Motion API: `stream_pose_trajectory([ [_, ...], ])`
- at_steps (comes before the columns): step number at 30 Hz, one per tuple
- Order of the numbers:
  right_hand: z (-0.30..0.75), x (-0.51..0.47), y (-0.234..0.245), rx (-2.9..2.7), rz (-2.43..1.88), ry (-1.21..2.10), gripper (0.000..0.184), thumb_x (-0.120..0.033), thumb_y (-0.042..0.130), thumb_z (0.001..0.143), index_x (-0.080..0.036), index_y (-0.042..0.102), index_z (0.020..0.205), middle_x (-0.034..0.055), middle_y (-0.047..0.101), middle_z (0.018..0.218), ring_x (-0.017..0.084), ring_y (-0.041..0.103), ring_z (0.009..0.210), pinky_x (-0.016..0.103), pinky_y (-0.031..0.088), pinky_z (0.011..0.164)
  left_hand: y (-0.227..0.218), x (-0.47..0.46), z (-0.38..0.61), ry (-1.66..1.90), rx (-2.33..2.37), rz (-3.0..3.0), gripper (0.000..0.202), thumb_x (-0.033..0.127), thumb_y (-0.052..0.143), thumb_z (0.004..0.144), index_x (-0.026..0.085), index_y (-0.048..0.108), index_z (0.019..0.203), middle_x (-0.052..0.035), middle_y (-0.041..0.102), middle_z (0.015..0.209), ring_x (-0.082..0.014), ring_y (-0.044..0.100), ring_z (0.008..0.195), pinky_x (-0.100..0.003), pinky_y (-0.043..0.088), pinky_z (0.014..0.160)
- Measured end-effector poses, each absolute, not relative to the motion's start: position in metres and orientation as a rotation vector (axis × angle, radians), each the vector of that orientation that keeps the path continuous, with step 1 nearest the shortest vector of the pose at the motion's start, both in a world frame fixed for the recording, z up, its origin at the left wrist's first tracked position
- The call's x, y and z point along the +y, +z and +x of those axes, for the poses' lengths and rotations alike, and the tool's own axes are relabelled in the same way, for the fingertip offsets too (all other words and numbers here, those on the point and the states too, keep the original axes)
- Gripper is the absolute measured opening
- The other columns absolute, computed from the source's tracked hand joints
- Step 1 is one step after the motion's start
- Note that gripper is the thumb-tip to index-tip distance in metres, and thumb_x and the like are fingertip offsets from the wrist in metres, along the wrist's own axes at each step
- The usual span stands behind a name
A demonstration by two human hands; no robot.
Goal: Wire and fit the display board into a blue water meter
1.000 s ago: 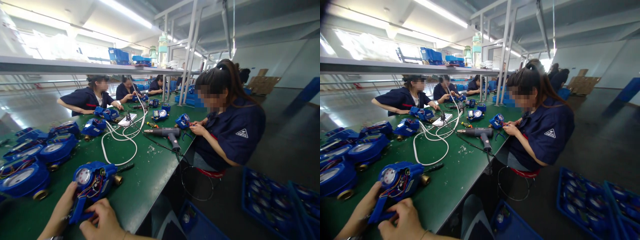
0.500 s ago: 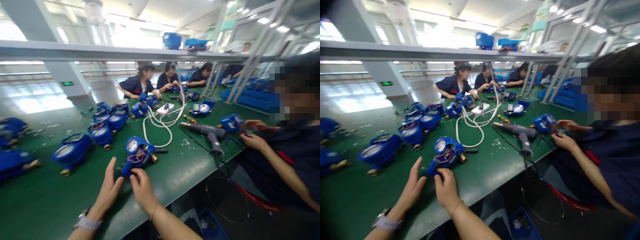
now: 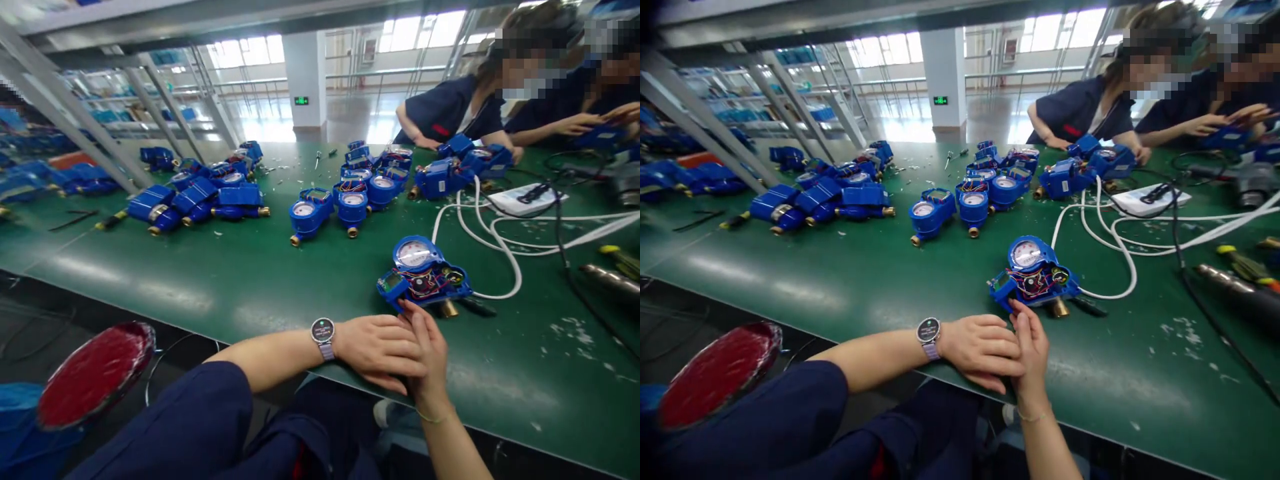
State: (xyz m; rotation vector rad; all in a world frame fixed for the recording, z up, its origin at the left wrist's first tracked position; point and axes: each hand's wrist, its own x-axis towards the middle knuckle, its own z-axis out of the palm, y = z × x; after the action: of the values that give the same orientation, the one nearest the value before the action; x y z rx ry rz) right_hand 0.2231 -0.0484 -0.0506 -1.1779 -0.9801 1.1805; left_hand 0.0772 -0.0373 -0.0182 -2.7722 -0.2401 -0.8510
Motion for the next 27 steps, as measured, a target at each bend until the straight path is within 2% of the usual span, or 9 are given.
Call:
stream_pose_trajectory([
  [3,0.221,-0.050,-0.045,-0.906,-1.194,1.212,0.044,-0.055,0.062,0.080,-0.020,0.065,0.107,0.0089,0.065,0.116,0.023,0.060,0.103,0.039,0.043,0.092,-0.019,-0.037,0.076,-0.851,-0.193,-2.772,0.048,0.057,0.041,0.090,0.024,0.068,0.112,-0.0039,0.068,0.113,-0.0201,0.055,0.110,-0.033,0.034,0.104],
  [8,0.218,-0.051,-0.037,-0.801,-1.223,1.242,0.046,-0.056,0.068,0.073,-0.020,0.067,0.102,0.0083,0.067,0.113,0.023,0.062,0.102,0.038,0.044,0.093,-0.016,-0.034,0.075,-0.939,-0.121,-2.718,0.051,0.055,0.036,0.092,0.021,0.069,0.111,-0.0051,0.068,0.112,-0.0222,0.054,0.114,-0.035,0.038,0.103],
  [18,0.215,-0.055,-0.026,-0.809,-1.389,1.219,0.052,-0.061,0.065,0.072,-0.019,0.066,0.104,0.0080,0.067,0.107,0.024,0.063,0.097,0.037,0.048,0.085,-0.008,-0.031,0.070,-0.808,-0.106,-2.754,0.055,0.056,0.027,0.093,0.027,0.068,0.114,-0.0007,0.067,0.116,-0.0229,0.053,0.120,-0.038,0.037,0.107],
  [23,0.215,-0.052,-0.030,-0.851,-1.447,1.184,0.051,-0.061,0.064,0.072,-0.020,0.065,0.102,0.0076,0.066,0.112,0.025,0.061,0.102,0.036,0.047,0.085,-0.003,-0.034,0.070,-0.828,-0.030,-2.698,0.058,0.057,0.023,0.093,0.027,0.070,0.111,-0.0012,0.068,0.118,-0.0225,0.056,0.118,-0.039,0.042,0.104],
  [27,0.212,-0.051,-0.033,-0.835,-1.471,1.146,0.050,-0.060,0.065,0.070,-0.020,0.064,0.099,0.0072,0.067,0.107,0.025,0.062,0.099,0.036,0.048,0.080,-0.002,-0.036,0.071,-0.873,0.011,-2.642,0.059,0.057,0.023,0.093,0.028,0.073,0.106,-0.0013,0.069,0.117,-0.0225,0.059,0.116,-0.039,0.044,0.101],
])
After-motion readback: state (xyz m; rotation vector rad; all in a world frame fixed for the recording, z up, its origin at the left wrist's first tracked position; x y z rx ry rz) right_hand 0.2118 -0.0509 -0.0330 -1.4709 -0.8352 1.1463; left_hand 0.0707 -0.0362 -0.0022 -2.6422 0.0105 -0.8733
